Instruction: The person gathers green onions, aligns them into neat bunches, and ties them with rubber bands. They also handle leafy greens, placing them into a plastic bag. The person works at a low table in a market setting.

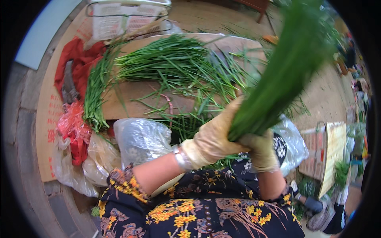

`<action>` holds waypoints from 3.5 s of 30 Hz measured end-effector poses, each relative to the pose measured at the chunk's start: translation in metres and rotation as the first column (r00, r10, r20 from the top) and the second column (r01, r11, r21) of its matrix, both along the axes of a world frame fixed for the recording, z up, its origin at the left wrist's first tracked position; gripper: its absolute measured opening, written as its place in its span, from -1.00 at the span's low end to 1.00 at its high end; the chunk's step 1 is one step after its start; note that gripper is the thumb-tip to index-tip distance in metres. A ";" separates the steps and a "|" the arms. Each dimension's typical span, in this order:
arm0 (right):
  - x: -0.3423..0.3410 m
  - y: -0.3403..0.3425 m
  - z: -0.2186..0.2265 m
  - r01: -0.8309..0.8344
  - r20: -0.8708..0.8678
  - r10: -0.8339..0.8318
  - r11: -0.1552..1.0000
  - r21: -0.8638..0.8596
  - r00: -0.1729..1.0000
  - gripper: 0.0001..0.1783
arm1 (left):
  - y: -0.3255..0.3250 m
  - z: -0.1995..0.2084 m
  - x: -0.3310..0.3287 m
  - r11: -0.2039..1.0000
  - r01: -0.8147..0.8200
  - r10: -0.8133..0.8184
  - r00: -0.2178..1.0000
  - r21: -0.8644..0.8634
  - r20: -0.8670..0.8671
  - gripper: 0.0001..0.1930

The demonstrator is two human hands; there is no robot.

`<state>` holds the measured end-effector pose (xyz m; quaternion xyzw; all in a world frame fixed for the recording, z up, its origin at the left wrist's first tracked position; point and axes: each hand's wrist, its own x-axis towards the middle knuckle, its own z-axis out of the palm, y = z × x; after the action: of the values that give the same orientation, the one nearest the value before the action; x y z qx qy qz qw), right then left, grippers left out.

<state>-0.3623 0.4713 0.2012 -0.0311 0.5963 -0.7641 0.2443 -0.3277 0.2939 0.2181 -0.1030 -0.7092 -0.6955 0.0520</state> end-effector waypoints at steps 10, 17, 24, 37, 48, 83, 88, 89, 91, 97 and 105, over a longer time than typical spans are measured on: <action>-0.082 0.069 -0.083 0.138 -0.319 0.732 0.298 0.945 0.602 -0.33 | -0.038 -0.124 -0.083 0.739 -0.028 0.016 1.000 -0.673 -0.023 0.03; -0.100 0.059 -0.110 0.164 -0.275 0.669 0.225 0.960 0.691 -0.31 | -0.029 -0.163 -0.092 0.811 -0.077 0.023 0.995 -0.581 -0.100 0.09; -0.098 0.013 -0.079 0.228 -0.464 0.543 0.446 0.866 0.700 -0.29 | -0.015 -0.091 -0.081 0.403 -0.176 0.083 0.984 -0.898 -0.156 -0.04; -0.084 -0.284 -0.090 -0.325 -0.201 0.348 0.936 0.137 0.916 -0.26 | -0.242 0.003 -0.044 -0.069 -0.590 -0.017 0.807 -0.805 -0.590 -0.52; -0.066 -0.391 -0.099 -0.396 0.380 0.559 0.813 -0.427 0.737 -0.29 | -0.384 -0.112 -0.098 -0.395 -0.219 0.244 0.911 -0.892 -0.332 -0.55; -0.167 -0.407 -0.127 0.247 -0.572 0.804 0.595 0.765 -0.165 0.08 | -0.371 -0.122 -0.092 0.120 -0.406 0.435 0.842 -0.906 -0.319 -0.15; -0.177 -0.413 -0.119 0.141 -0.614 0.766 0.640 0.755 -0.188 0.08 | -0.385 -0.138 -0.083 -0.012 -0.360 0.235 0.906 -0.933 -0.352 0.29; -0.177 -0.413 -0.112 0.127 -0.604 0.775 0.629 0.767 -0.187 0.09 | -0.386 -0.135 -0.082 -0.073 -0.333 0.220 0.914 -0.940 -0.341 0.35; -0.174 -0.412 -0.095 0.045 -0.618 0.784 0.621 0.783 -0.066 -0.04 | -0.388 -0.127 -0.086 -0.125 -0.272 0.228 0.928 -0.954 -0.295 0.36; -0.136 -0.369 -0.033 -0.056 -0.549 0.763 0.567 0.822 -0.341 -0.62 | -0.389 -0.116 -0.104 -0.112 -0.109 0.320 0.937 -0.988 -0.140 0.28; -0.130 -0.367 -0.099 0.110 -0.223 0.819 0.326 0.939 -0.528 -0.68 | -0.389 -0.102 -0.114 -0.131 -0.025 0.327 0.943 -0.991 -0.067 0.24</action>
<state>-0.4923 0.1041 0.1026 -0.7781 0.6250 0.0519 0.0356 -0.4420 -0.0956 0.1159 0.0614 -0.9956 0.0681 -0.0209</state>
